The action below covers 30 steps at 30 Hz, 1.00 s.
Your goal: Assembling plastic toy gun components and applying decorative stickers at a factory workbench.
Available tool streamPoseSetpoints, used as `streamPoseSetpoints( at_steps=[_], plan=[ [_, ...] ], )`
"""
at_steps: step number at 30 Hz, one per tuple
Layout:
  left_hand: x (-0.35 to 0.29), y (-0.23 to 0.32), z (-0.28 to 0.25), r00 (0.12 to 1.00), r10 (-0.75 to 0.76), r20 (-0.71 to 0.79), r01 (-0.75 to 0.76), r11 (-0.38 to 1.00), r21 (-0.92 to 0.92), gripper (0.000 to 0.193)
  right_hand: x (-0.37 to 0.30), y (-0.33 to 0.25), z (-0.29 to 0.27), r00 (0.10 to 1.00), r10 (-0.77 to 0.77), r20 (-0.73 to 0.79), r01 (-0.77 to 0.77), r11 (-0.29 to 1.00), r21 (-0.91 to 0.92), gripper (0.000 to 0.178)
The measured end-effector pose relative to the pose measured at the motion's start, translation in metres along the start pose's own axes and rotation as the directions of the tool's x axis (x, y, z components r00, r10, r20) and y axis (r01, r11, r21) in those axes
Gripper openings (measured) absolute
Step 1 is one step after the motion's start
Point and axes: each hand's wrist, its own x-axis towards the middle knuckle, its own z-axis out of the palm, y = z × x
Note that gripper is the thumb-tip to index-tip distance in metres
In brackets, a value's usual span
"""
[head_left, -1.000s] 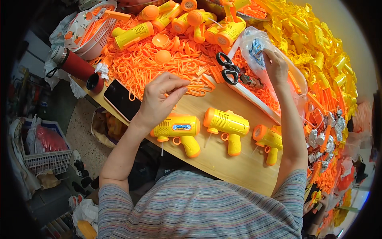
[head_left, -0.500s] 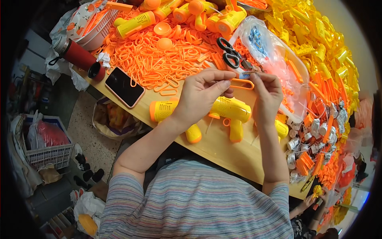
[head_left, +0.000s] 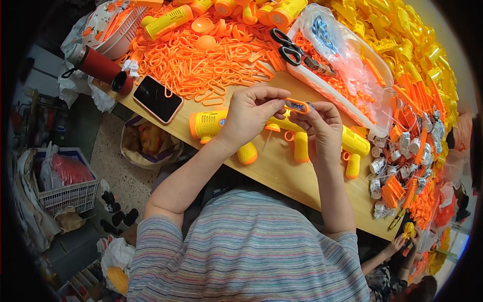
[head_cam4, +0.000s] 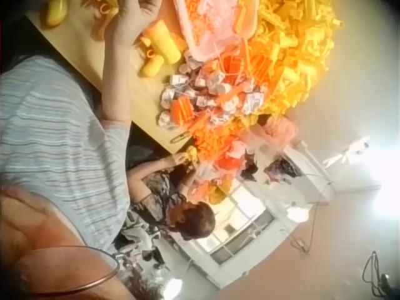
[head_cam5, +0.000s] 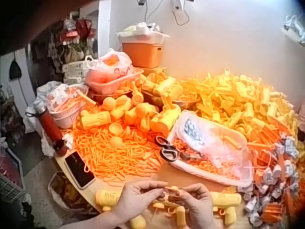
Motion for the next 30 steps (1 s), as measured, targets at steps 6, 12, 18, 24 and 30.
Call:
streamPoseSetpoints(
  at_steps=[6, 12, 18, 24, 30],
  plan=[
    [-0.002, 0.0, -0.003, 0.997, 0.045, 0.066, -0.05, 0.995, 0.086, 0.019, -0.001, 0.006, -0.003, 1.0, 0.006, -0.003, -0.006, 1.0, -0.017, 0.011],
    [-0.003, 0.0, -0.005, 0.996, -0.013, 0.092, 0.008, 0.999, 0.046, 0.022, -0.002, 0.007, -0.004, 0.998, 0.055, -0.001, -0.055, 0.998, 0.013, 0.011],
    [-0.002, 0.0, -0.012, 0.977, -0.157, 0.147, 0.174, 0.978, -0.111, 0.022, -0.001, 0.005, -0.012, 0.979, 0.195, 0.063, -0.197, 0.979, 0.04, 0.011],
    [-0.001, 0.003, -0.012, 0.947, -0.206, 0.246, 0.252, 0.952, -0.173, 0.02, 0.001, 0.001, -0.023, 0.911, 0.35, 0.219, -0.393, 0.898, 0.196, 0.014],
    [0.001, 0.003, -0.012, 0.94, -0.218, 0.262, 0.273, 0.943, -0.192, 0.02, -0.003, -0.007, -0.022, 0.886, 0.38, 0.268, -0.447, 0.854, 0.267, 0.022]
  ],
)
